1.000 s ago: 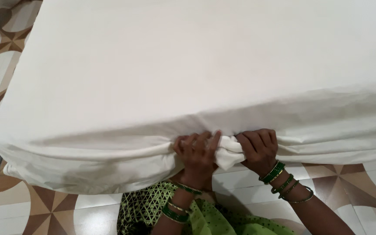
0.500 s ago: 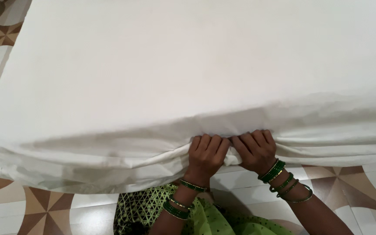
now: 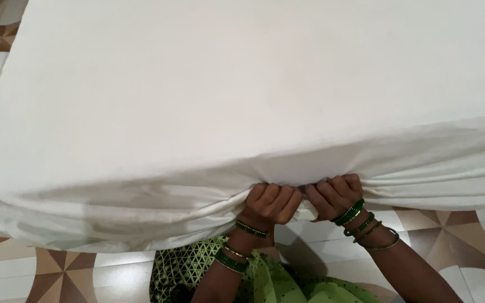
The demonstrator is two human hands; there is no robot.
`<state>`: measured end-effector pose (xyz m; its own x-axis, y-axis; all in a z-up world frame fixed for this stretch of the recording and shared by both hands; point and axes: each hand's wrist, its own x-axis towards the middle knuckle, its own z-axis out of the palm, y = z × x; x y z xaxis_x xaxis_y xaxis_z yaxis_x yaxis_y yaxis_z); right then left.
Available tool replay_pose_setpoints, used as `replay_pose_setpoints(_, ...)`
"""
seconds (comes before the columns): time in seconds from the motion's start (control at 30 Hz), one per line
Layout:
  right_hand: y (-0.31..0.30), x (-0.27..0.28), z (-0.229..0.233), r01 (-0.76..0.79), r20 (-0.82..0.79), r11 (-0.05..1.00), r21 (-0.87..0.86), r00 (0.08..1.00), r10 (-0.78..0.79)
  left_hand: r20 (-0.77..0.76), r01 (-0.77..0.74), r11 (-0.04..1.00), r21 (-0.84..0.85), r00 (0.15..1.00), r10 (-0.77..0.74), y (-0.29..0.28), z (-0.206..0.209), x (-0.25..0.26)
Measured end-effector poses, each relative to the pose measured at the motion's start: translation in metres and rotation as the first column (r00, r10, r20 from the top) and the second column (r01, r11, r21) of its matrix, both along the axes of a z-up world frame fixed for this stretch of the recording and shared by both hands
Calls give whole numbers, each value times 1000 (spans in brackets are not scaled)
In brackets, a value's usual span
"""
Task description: The person smooths a white sheet over a bed and tucks the edges of the sheet under the mattress by hand.
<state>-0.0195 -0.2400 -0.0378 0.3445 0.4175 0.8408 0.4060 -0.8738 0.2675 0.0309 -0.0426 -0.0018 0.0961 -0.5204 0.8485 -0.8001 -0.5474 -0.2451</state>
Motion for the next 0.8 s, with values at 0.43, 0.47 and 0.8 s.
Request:
replay_pose_setpoints(0.43,-2,-16,21,170,-38,966,194,985,-166,-1,-92,994,54,996,92,-1,-10,-7)
replay_pose_setpoints(0.47,0,-16,26,179,-80,964,195,983,-166,-13,-94,995,16,996,94,-3,-13,-9)
replay_pose_setpoints(0.8,-4,-6,3,169,-93,951,258,984,-150,-84,-207,975,-82,976,200,-18,-6,-18)
